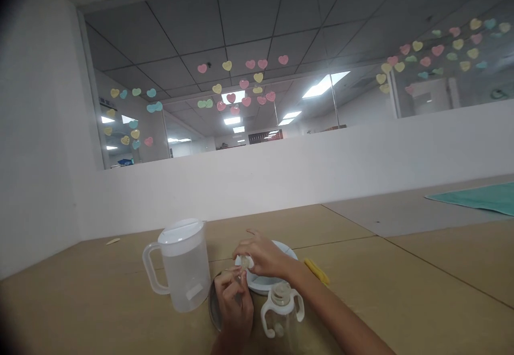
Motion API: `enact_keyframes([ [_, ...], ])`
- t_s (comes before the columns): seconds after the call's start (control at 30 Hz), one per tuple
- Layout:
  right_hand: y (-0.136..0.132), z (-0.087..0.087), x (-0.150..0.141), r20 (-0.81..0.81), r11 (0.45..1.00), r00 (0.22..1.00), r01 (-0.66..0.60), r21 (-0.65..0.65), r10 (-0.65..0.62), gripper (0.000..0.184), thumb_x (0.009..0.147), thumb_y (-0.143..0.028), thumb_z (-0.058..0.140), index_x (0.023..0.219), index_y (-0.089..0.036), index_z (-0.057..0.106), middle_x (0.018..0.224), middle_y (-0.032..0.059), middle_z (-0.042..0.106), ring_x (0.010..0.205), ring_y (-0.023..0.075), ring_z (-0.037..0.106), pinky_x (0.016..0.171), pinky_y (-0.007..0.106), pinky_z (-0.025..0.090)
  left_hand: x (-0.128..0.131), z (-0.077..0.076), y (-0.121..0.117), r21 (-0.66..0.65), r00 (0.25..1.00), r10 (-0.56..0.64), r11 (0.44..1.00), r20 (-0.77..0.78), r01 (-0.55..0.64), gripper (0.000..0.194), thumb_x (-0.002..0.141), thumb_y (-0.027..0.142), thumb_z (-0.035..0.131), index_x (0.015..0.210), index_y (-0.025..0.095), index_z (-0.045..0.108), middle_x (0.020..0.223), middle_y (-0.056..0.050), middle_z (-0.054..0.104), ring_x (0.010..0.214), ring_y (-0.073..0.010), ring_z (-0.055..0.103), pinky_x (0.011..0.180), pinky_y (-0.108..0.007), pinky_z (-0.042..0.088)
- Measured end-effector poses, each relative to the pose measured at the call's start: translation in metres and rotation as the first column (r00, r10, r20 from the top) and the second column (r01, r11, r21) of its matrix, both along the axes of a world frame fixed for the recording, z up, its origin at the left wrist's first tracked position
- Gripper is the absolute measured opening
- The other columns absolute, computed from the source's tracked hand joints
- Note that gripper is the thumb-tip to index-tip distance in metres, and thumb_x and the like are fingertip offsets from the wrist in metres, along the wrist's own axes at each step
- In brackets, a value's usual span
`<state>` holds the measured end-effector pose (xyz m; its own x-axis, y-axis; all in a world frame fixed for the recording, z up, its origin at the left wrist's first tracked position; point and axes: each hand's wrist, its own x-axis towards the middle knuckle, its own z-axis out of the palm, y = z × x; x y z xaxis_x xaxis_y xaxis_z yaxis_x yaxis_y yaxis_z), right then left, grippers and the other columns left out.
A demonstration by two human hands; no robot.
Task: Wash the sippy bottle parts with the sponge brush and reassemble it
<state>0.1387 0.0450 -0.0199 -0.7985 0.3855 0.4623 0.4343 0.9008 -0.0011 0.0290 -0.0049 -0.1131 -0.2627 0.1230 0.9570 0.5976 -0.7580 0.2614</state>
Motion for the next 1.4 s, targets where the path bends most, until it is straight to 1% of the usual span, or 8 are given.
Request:
enact_keyframes([
  [0.13,0.000,-0.005,0.022,-0.062,0.964,0.997,-0.031,0.264,0.050,0.026,0.076,-0.013,0.048,0.096,-0.023,0.061,0.087,0.0013,0.067,0.079,0.0134,0.061,0.104,0.043,0.030,0.008,0.014,-0.012,0.254,0.993,0.062,0.967,-0.101,-0.034,0.020,0.081,-0.002,0.045,0.083,0.018,0.046,0.088,-0.001,0.048,0.086,-0.0116,0.058,0.072,-0.029,0.054],
  [0.33,0.003,-0.021,0.058,-0.156,0.771,0.979,-0.001,0.637,0.130,0.021,0.083,-0.021,0.045,0.094,-0.023,0.063,0.090,0.0062,0.070,0.071,0.0149,0.063,0.068,0.028,0.051,0.017,0.010,-0.014,0.211,0.979,0.016,0.977,-0.203,0.028,0.020,0.084,0.000,0.041,0.083,0.017,0.050,0.088,-0.004,0.052,0.088,-0.0112,0.059,0.074,-0.024,0.054],
  [0.4,0.002,-0.027,0.063,-0.414,0.810,0.910,0.231,0.539,0.016,0.018,0.082,-0.028,0.048,0.091,-0.023,0.063,0.086,0.0062,0.070,0.071,0.0165,0.064,0.065,0.028,0.051,0.014,0.007,-0.014,0.106,0.976,-0.060,0.991,-0.212,0.084,0.022,0.086,0.003,0.040,0.100,0.017,0.050,0.093,-0.007,0.057,0.092,-0.0126,0.060,0.079,-0.026,0.053],
  [0.5,-0.006,-0.038,0.064,-0.812,0.841,0.524,0.535,0.078,-0.258,0.021,0.078,-0.039,0.056,0.089,-0.021,0.059,0.080,0.0049,0.068,0.069,0.0169,0.063,0.062,0.027,0.051,0.009,0.006,-0.017,-0.183,0.919,-0.196,0.973,-0.343,0.140,0.035,0.088,0.015,0.044,0.123,0.015,0.045,0.114,-0.014,0.058,0.111,-0.0196,0.054,0.092,-0.033,0.048],
  [0.57,-0.015,-0.046,0.061,-0.869,0.847,0.331,0.504,-0.167,-0.369,0.028,0.076,-0.045,0.058,0.087,-0.020,0.056,0.074,0.0029,0.066,0.063,0.0155,0.061,0.058,0.025,0.049,0.009,0.005,-0.017,-0.361,0.842,-0.311,0.920,-0.442,0.150,0.036,0.088,0.024,0.044,0.124,0.018,0.050,0.123,-0.013,0.055,0.116,-0.0227,0.051,0.097,-0.037,0.044],
  [0.63,-0.024,-0.055,0.056,-0.872,0.871,0.283,0.415,-0.264,-0.399,0.030,0.076,-0.049,0.056,0.083,-0.019,0.055,0.068,0.0014,0.063,0.060,0.0144,0.059,0.056,0.024,0.048,0.012,0.002,-0.015,-0.449,0.785,-0.397,0.877,-0.476,0.171,0.034,0.089,0.027,0.041,0.119,0.020,0.056,0.122,-0.012,0.057,0.113,-0.0231,0.052,0.097,-0.040,0.044],
  [1.07,-0.054,-0.085,0.031,-0.803,0.941,0.547,0.335,-0.047,-0.234,0.018,0.082,-0.035,0.050,0.076,-0.020,0.056,0.064,0.0000,0.060,0.058,0.0140,0.057,0.056,0.023,0.045,0.021,-0.004,-0.020,-0.441,0.885,-0.396,0.859,-0.247,0.261,0.031,0.090,0.021,0.039,0.110,0.021,0.062,0.109,-0.009,0.061,0.101,-0.0189,0.057,0.089,-0.033,0.046],
  [1.4,-0.053,-0.096,0.028,-0.829,0.935,0.458,0.288,-0.205,-0.322,0.022,0.084,-0.039,0.048,0.076,-0.019,0.055,0.066,-0.0008,0.060,0.061,0.0138,0.057,0.058,0.023,0.045,0.025,-0.008,-0.017,-0.508,0.868,-0.479,0.784,-0.129,0.357,0.024,0.085,0.018,0.042,0.099,0.018,0.062,0.098,-0.007,0.064,0.092,-0.0178,0.059,0.082,-0.030,0.046],
])
